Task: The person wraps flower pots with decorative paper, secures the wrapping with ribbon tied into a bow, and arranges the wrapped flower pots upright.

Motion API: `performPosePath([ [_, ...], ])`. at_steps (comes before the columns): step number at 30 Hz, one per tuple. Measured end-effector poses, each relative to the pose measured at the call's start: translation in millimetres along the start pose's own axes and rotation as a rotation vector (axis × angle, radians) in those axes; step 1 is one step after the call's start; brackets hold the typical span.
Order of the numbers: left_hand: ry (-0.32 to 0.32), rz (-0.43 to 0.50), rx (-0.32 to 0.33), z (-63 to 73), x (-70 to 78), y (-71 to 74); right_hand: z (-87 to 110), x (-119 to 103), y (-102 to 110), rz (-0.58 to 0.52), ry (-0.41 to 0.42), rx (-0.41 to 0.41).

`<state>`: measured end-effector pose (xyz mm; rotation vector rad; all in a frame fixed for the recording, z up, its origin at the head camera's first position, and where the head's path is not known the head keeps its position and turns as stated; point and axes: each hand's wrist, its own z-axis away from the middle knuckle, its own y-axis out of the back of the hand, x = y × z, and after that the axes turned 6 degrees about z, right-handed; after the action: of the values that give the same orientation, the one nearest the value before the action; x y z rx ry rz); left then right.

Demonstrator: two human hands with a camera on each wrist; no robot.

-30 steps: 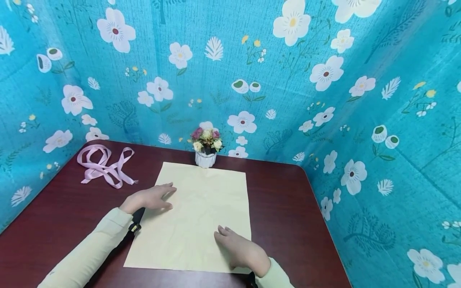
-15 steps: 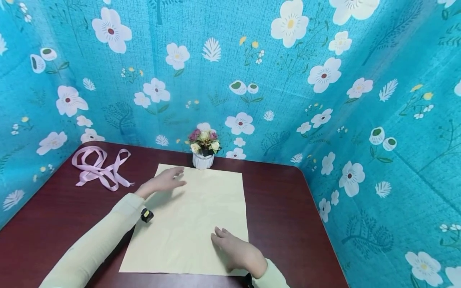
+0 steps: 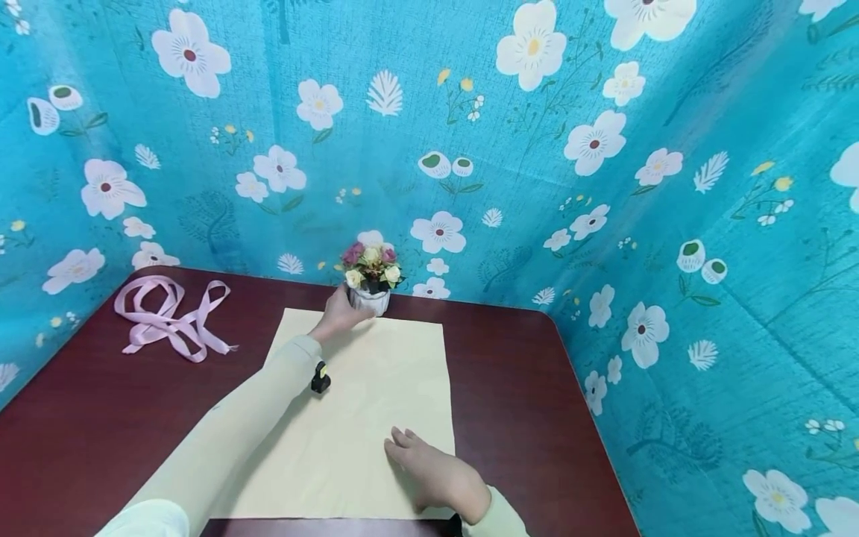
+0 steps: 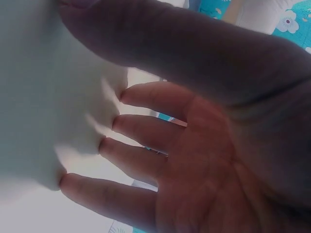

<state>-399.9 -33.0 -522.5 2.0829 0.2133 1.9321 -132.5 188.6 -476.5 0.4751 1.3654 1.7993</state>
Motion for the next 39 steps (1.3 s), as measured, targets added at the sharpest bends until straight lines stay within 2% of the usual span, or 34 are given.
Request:
performPosePath([
  [3, 0.025, 0.031, 0.083, -2.3, -2.5, -9.9, -2.0, -2, -1, 0.007, 0.003, -0.007],
  [6, 0.042, 0.037, 0.132, -5.0, -4.4, -17.9, -2.4, -3, -1, 0.019, 0.001, -0.004],
  [11, 0.067, 0.043, 0.157, -11.7, -9.2, -28.0, -0.9, -1, -2, 0.040, 0.004, 0.017],
  [16, 0.134, 0.021, 0.197, -13.8, -12.5, -33.5, 0.6, 0, -5, 0.036, 0.012, 0.022],
  [23, 0.128, 0.060, 0.248, -12.1, -7.2, -31.2, -1.3, 0, -2, 0.066, 0.012, 0.022],
  [30, 0.125, 0.016, 0.239, -9.5, -5.4, -21.3, -2.5, -2, 0, 0.046, 0.007, 0.004],
  [34, 0.062, 0.024, 0.240, -9.8, -1.4, -15.3, -2.1, -3, 1, 0.033, 0.003, 0.005],
  [39, -0.128, -0.028, 0.229, -11.7, 9.9, -5.5, -2.6, -1, 2, 0.023, -0.009, 0.004],
])
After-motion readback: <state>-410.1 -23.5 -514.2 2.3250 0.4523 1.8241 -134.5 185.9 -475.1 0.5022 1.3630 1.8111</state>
